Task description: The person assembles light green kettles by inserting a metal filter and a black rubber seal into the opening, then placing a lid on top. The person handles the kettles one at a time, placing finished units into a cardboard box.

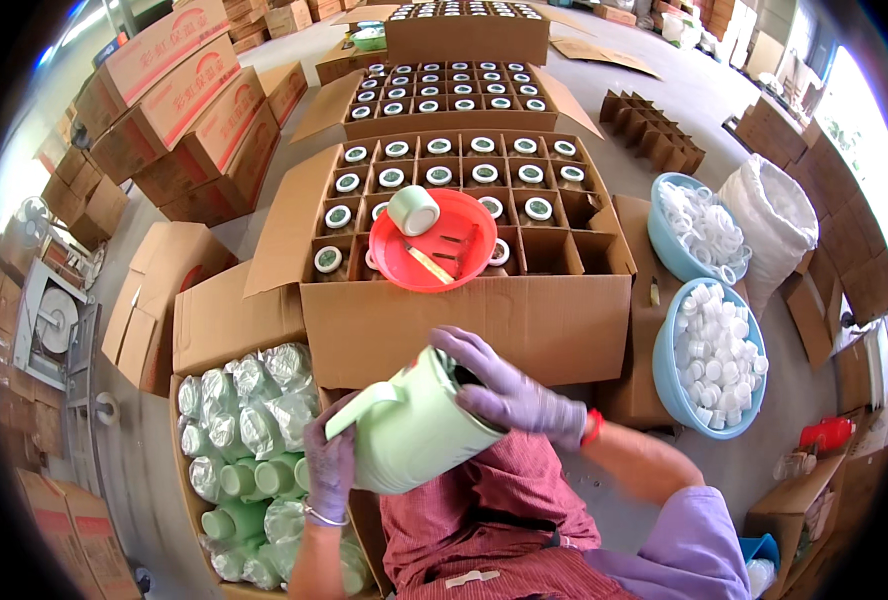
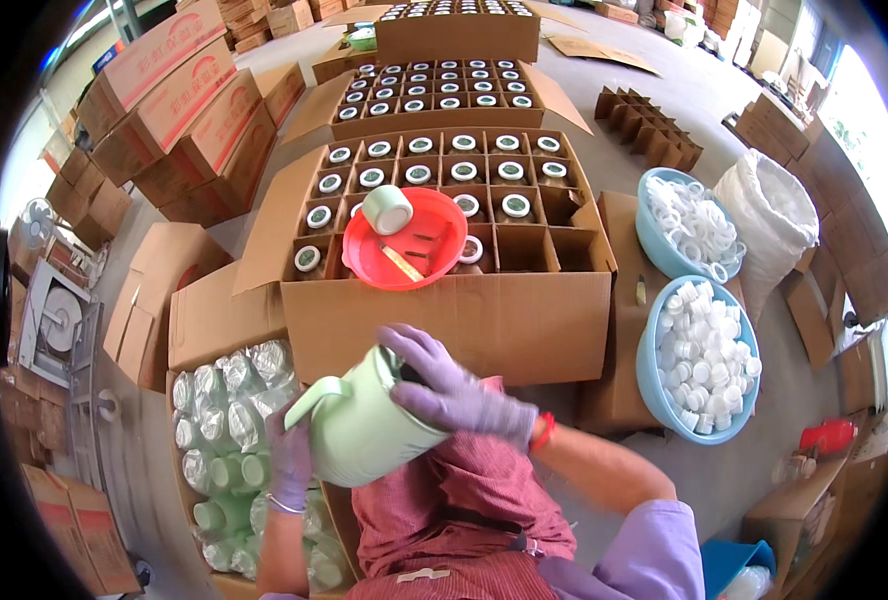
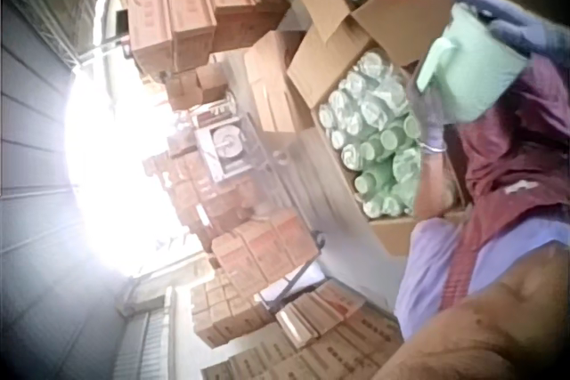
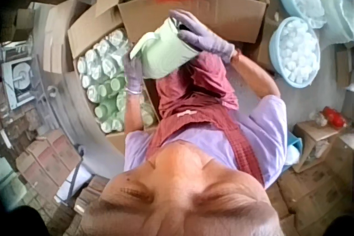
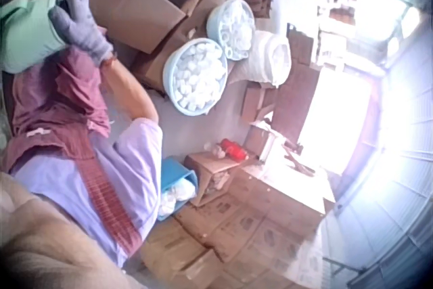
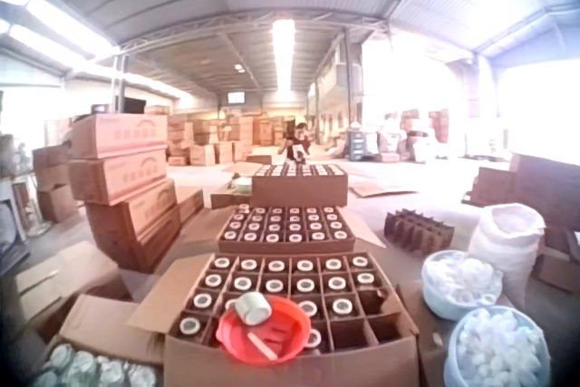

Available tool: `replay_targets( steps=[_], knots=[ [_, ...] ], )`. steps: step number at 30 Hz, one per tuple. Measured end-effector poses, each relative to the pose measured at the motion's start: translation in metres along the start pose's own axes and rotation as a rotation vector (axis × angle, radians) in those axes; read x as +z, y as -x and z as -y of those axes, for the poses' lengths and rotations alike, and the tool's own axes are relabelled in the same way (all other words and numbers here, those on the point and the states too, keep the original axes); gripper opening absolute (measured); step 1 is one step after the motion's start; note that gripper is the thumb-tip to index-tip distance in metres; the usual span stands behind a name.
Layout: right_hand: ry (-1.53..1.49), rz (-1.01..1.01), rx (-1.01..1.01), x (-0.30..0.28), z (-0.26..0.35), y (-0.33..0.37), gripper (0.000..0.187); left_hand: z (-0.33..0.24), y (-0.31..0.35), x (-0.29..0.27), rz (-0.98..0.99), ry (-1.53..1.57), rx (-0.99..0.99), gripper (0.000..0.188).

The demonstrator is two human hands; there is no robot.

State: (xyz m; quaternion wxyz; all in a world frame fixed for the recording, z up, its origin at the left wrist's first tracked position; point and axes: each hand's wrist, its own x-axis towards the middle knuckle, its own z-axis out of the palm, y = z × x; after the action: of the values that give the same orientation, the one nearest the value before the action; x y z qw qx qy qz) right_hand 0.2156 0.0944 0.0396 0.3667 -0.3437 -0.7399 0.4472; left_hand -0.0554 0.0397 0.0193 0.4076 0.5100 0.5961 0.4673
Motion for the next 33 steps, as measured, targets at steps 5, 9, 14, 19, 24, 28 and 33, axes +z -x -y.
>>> replay_targets(
  steps=[5, 9, 14, 19, 24, 28, 33],
  knots=[
    [0.761, 0.031, 0.093, -0.072, -0.093, -0.120, 0.020, 0.060, 0.000, -0.044, 0.177, -0.687, 0.320, 0.028],
    [1.316, 0.349, 0.166, -0.099, -0.163, -0.183, 0.023, 0.049, 0.000, -0.028, 0.046, 0.274, -0.384, 0.036],
    [1.316, 0.567, 0.131, -0.103, -0.149, -0.198, 0.034, 0.052, -0.004, -0.032, 0.058, 0.163, -0.255, 0.038],
    [0.246, -0.026, 0.570, -0.100, -0.087, -0.174, 0.017, 0.074, -0.009, -0.041, 0.144, 0.151, -0.277, 0.035],
    [0.673, 0.457, -0.624, -0.049, 0.020, -0.107, 0.022, 0.083, -0.022, -0.031, 0.323, 0.485, -0.372, 0.036],
    [1.060, 0.407, -1.059, -0.023, 0.041, -0.081, 0.018, 0.076, -0.018, -0.026, 0.403, 0.674, -0.477, 0.037],
    [1.100, 0.540, -1.260, -0.011, 0.051, -0.066, 0.022, 0.077, -0.027, -0.030, 0.600, 0.704, -0.599, 0.034]
  ],
)
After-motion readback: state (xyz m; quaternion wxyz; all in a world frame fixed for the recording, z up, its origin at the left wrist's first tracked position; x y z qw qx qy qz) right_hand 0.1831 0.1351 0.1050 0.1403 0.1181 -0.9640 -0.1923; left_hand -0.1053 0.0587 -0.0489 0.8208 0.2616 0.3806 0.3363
